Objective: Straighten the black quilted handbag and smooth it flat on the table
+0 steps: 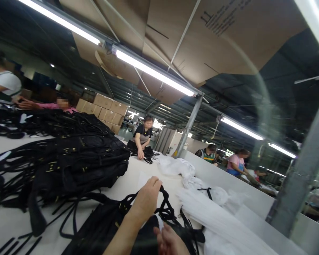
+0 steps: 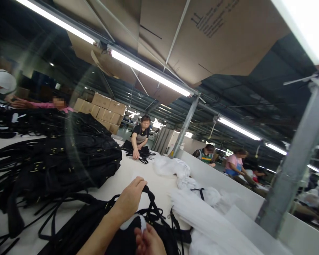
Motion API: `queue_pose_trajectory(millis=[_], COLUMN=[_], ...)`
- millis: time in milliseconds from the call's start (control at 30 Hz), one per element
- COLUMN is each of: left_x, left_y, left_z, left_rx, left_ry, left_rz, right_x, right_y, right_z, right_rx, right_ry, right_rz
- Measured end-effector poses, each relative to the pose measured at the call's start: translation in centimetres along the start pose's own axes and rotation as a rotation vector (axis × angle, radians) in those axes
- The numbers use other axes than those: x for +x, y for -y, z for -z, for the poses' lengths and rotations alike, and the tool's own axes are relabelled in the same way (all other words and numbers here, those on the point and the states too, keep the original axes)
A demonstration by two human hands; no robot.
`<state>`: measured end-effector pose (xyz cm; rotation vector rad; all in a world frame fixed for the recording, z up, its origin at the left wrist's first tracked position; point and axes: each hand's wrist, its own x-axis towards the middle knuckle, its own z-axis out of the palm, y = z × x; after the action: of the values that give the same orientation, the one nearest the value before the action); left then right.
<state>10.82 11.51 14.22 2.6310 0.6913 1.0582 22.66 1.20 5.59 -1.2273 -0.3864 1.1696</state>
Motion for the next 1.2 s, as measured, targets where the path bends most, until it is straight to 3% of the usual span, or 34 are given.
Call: queue_pose_trajectory(millis=[67, 167, 467, 633, 767, 1000, 1200], left_x=[-0.2, -0.5, -0.5, -0.4, -0.3, -0.5, -0.7], left_y=[0.2, 0.5, 1.4, 1.6, 1.5, 2.3, 3.0], left_z=[0.0, -0.1, 0.0, 0.9, 1.4, 0.4, -0.8], left_rx=[0.012, 0.048, -0.074, -0.269, -0.207, -0.184, -0.46], left_ry=[0.034, 0.108, 0.151, 0.153, 0.031, 0.012, 0.075], left_rz=[0.029, 0.071, 0.073, 0.087, 0.161, 0.228, 0.211], right_x=[0.8, 1.1, 0.0, 0.6, 0.9, -0.1, -1.0], right_y=[0.8, 1.8, 0.6, 0.1, 0.5, 0.4, 1.0], right_z=[-2.1, -3.8, -2.0, -2.9, -3.7, -3.8, -4.3], right_rx=[0.153, 0.218, 0.148, 0.161, 0.215, 0.158, 0.082], right_ry=[-0.087, -0.108, -0.197, -0.119, -0.059, -0.027, -0.03], right_rz=[0.048, 0.139, -0.116, 0.029, 0.148, 0.133, 0.095])
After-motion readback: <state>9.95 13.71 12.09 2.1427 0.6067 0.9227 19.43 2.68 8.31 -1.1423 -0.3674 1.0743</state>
